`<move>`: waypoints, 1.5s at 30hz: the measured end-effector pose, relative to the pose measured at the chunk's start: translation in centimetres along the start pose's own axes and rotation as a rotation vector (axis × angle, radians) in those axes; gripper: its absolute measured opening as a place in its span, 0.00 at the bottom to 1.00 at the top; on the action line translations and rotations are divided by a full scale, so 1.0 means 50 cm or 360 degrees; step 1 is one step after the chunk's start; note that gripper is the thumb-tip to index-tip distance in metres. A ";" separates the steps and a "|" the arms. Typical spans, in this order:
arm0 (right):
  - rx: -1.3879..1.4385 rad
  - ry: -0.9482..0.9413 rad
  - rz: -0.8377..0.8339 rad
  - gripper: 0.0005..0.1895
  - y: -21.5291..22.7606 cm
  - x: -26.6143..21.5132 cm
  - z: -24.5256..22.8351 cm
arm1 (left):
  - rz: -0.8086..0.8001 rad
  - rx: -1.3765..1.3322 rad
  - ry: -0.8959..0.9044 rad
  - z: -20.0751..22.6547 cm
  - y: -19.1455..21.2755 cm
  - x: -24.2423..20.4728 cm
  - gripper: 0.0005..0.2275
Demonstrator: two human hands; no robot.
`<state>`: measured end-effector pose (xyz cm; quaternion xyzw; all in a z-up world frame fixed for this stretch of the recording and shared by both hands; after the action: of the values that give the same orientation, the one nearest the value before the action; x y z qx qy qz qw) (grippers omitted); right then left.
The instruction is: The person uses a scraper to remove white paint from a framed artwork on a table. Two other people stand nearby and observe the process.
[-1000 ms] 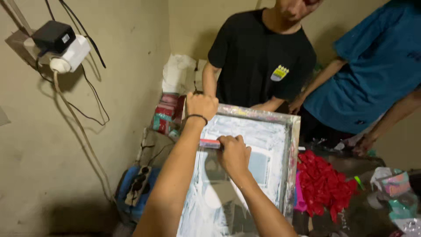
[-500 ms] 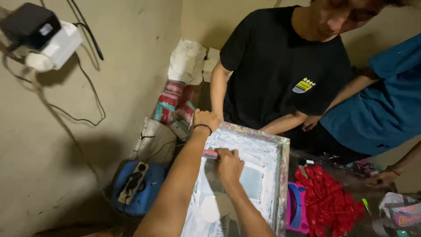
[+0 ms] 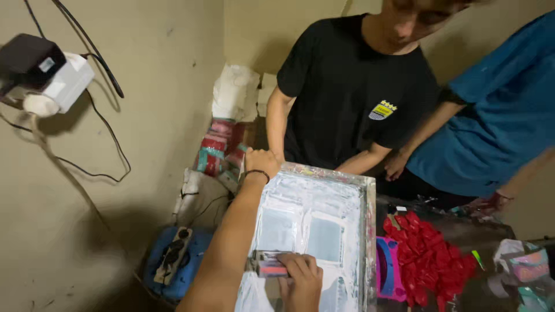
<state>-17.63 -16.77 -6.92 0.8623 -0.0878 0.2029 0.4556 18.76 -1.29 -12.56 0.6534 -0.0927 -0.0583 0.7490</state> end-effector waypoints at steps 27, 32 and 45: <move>0.0344 -0.0417 0.0663 0.21 0.341 -0.157 0.121 | 0.1036 0.0577 -0.0186 0.059 0.387 -0.216 0.22; 0.0355 -0.0430 0.0702 0.17 0.358 -0.146 0.100 | 0.0840 0.0540 -0.0125 0.057 0.381 -0.199 0.23; 0.0482 -0.0469 0.0758 0.18 0.356 -0.150 0.098 | 0.0979 0.0558 -0.0165 0.048 0.372 -0.194 0.21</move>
<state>-29.04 -31.21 0.76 0.8956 -0.3210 0.1876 0.2442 8.12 1.00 5.54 0.7096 -0.3316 0.1536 0.6024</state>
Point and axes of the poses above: each hand's wrist, its own x-axis towards the middle knuckle, its own y-axis out of the back of the hand, z = x × y, the point moved 10 cm from there along x, towards the middle knuckle, and after that the axes turned 9 degrees about -y, right-handed, at the moved point
